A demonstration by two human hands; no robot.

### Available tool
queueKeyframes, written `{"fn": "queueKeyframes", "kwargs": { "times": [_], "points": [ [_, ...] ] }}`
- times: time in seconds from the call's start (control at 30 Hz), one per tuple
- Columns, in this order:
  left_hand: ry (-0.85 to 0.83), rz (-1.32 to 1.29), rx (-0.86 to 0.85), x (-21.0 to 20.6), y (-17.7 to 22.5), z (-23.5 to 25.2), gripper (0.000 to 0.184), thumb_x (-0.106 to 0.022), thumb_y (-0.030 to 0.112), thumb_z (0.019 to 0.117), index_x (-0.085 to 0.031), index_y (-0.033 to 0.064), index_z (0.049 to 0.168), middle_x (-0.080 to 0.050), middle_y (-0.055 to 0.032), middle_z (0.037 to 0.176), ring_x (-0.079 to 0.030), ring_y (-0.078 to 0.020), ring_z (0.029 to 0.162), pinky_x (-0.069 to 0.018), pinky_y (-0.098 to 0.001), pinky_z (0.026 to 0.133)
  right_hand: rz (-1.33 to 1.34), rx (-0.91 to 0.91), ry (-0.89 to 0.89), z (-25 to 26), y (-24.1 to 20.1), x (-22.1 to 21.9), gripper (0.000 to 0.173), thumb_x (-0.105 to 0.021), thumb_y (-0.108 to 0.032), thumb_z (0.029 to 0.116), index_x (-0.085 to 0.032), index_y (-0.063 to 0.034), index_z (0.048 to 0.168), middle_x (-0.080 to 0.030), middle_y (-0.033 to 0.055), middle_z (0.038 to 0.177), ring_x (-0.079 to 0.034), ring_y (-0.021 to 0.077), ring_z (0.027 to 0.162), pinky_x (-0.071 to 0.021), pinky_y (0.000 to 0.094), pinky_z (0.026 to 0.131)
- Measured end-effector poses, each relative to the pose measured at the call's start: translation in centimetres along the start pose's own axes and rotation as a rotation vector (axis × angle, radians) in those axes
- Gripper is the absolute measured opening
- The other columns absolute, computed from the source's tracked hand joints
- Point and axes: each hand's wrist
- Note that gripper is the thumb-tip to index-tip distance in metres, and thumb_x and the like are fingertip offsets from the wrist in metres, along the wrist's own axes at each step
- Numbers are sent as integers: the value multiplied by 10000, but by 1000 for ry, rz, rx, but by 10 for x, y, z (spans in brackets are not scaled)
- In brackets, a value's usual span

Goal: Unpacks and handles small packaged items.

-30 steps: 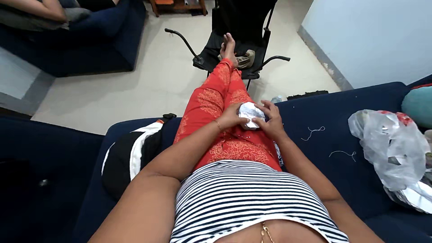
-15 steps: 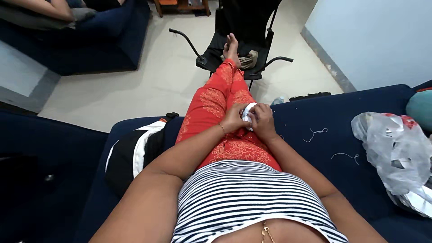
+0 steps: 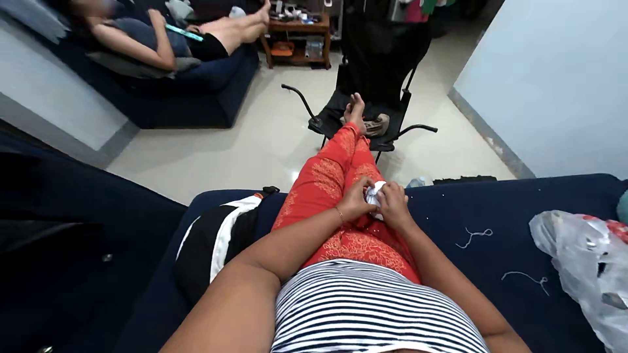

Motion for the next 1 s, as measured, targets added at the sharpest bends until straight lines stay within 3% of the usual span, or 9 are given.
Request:
{"fn": "queueKeyframes", "kwargs": {
  "times": [0.2,0.33,0.43,0.5,0.6,0.7,0.87,0.93,1.0],
  "points": [
    [-27,-43,20,8,4,0,372,-647,121,987,-581,-64,1304,-614,-243,1302,-648,-298,1150,-517,-435,1023,65,-70,30,3,0,-4,371,-415,-196,1081,-663,66,1168,-575,266,1299,-500,439,1285,-387,638,1031],
    [-15,117,24,10,8,-1,321,-651,141,986,-626,-66,1230,-655,-235,1242,-661,-303,1125,-512,-454,1015,97,-59,92,2,3,-14,341,-457,-188,1063,-694,53,1107,-607,252,1258,-523,431,1252,-381,635,1032],
    [-7,297,-23,11,9,-2,286,-636,172,1001,-671,-46,1182,-595,-225,1341,-600,-292,1245,-499,-419,1059,82,-45,99,3,5,-19,335,-467,-187,1061,-697,54,1087,-613,248,1245,-529,424,1242,-381,626,1032],
    [-13,457,-70,12,13,-2,275,-609,184,1010,-699,-19,1171,-575,-228,1356,-541,-326,1300,-423,-426,1129,52,-54,98,4,3,-20,333,-469,-197,1063,-696,46,1079,-614,235,1240,-536,413,1236,-388,617,1033],
    [-44,651,-153,7,15,-3,270,-537,127,1029,-683,-44,1178,-624,-235,1276,-550,-377,1287,-412,-475,1133,17,-62,74,5,3,-21,341,-452,-199,1072,-697,37,1103,-616,227,1259,-538,402,1248,-389,605,1045],
    [-77,756,-127,2,14,-1,290,-501,95,1033,-637,-67,1230,-594,-244,1326,-520,-391,1329,-411,-493,1137,15,-66,66,7,2,-20,339,-458,-203,1074,-701,32,1098,-623,219,1249,-547,394,1240,-393,595,1049],
    [-126,504,16,14,9,4,326,-463,138,1079,-623,-111,1217,-583,-293,1326,-530,-404,1315,-390,-506,1147,193,141,137,2,22,-21,326,-675,-261,957,-696,6,1144,-659,196,1163,-595,368,1158,-438,594,1018],
    [-182,359,68,24,8,7,323,-449,129,1089,-609,-129,1198,-585,-302,1294,-566,-385,1249,-418,-496,1104,221,208,164,1,28,-22,313,-711,-221,915,-704,10,1127,-665,200,1161,-601,365,1153,-456,559,1027],
    [-221,231,88,29,2,10,297,-473,130,1083,-612,-123,1148,-618,-272,1171,-601,-321,1107,-455,-474,1018,212,228,195,-1,29,-23,226,-688,-162,936,-728,25,1056,-672,223,1127,-613,384,1126,-478,536,1016]
  ]
}}
Point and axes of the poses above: each hand's wrist, its own z-axis towards the middle knuckle, its own x-axis out of the back of the hand, y = z × x
